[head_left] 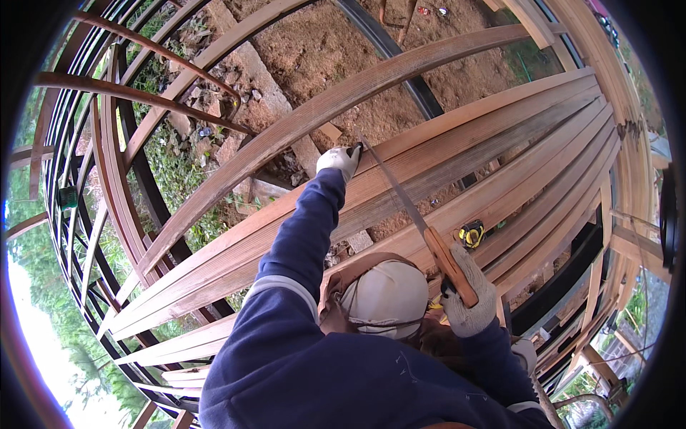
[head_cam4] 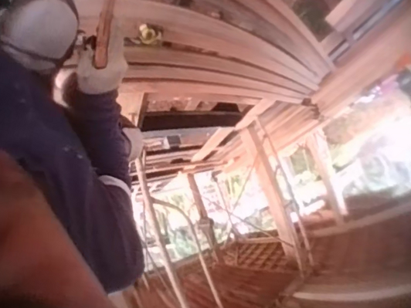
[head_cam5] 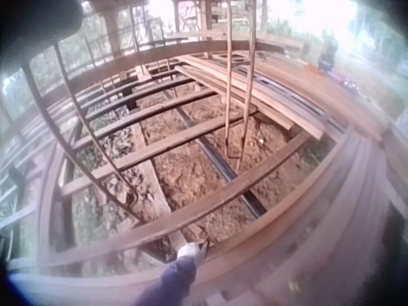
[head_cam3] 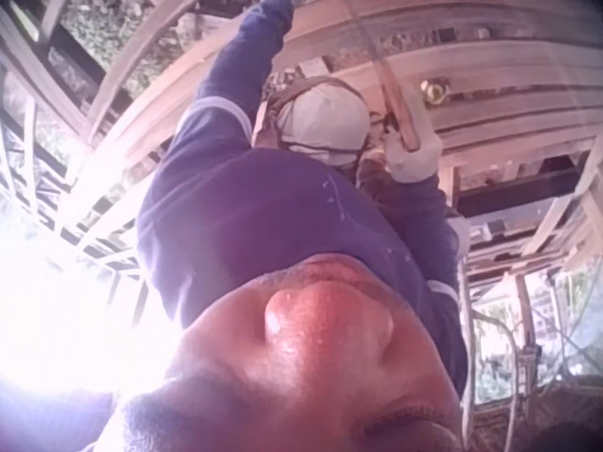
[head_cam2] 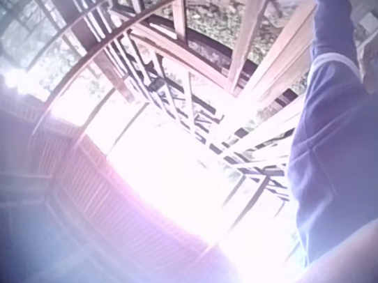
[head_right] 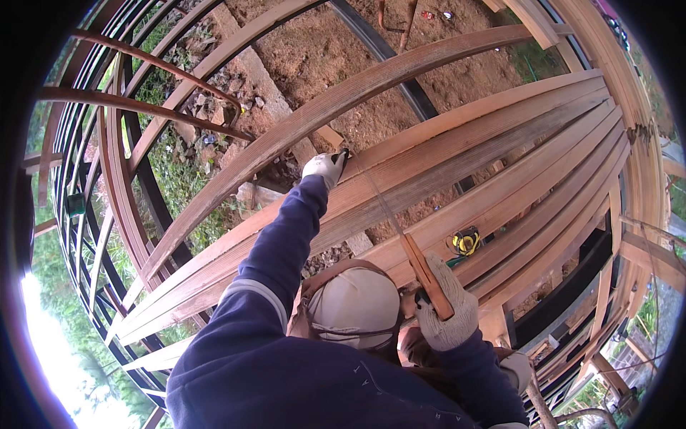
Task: The person positions wooden slats on a curved frame, measures them with a tape measure, and cuts them using a hand saw.
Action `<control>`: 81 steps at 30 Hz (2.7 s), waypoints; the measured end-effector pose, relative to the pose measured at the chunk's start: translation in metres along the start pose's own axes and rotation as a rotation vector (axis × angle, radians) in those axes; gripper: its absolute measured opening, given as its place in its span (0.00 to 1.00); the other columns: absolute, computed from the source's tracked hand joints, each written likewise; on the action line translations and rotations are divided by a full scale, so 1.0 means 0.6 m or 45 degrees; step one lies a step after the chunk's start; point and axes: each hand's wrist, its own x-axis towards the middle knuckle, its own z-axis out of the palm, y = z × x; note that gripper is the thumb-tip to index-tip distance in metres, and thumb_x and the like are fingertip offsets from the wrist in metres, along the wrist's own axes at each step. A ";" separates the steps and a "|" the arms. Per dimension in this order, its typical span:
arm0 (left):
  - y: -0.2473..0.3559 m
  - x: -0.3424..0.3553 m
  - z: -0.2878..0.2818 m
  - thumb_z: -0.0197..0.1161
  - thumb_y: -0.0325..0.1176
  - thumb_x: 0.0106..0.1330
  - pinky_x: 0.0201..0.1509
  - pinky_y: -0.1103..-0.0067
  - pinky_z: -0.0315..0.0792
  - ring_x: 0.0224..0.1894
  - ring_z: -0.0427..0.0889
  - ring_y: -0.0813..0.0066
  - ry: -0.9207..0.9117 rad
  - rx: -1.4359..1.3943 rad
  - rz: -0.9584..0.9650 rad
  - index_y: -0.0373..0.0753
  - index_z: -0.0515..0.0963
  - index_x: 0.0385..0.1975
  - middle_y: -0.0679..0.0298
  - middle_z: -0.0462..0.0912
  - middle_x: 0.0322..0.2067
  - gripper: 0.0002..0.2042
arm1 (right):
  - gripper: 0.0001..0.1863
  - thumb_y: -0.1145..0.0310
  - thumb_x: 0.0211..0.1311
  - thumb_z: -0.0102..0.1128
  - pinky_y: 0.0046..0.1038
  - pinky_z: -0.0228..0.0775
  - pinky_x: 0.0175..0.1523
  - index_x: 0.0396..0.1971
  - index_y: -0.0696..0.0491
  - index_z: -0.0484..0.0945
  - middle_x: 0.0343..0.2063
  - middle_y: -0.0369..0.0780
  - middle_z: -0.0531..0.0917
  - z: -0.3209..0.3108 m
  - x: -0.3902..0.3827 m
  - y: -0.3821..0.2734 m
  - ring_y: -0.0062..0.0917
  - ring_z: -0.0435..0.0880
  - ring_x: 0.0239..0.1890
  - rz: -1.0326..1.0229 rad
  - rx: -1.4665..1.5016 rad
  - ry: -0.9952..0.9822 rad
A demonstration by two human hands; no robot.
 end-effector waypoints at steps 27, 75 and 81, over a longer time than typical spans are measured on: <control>-0.001 -0.016 0.002 0.53 0.53 0.70 0.63 0.69 0.72 0.58 0.79 0.60 0.037 0.108 0.091 0.50 0.86 0.49 0.57 0.81 0.56 0.20 | 0.34 0.76 0.53 0.60 0.29 0.79 0.50 0.64 0.65 0.69 0.54 0.55 0.81 -0.028 0.052 -0.057 0.43 0.87 0.47 0.086 -0.103 -0.216; 0.006 -0.019 -0.012 0.56 0.58 0.67 0.58 0.66 0.75 0.53 0.82 0.58 0.011 0.038 0.082 0.45 0.84 0.46 0.58 0.84 0.48 0.24 | 0.31 0.67 0.60 0.59 0.33 0.71 0.62 0.63 0.65 0.70 0.58 0.54 0.79 -0.025 0.010 -0.029 0.43 0.81 0.59 0.452 0.275 -0.019; -0.038 -0.067 0.010 0.66 0.66 0.56 0.69 0.59 0.62 0.61 0.74 0.55 0.237 0.289 0.245 0.38 0.72 0.61 0.54 0.78 0.56 0.41 | 0.39 0.50 0.64 0.60 0.28 0.76 0.51 0.66 0.64 0.67 0.55 0.48 0.80 -0.047 -0.065 0.041 0.27 0.84 0.46 0.510 0.003 0.217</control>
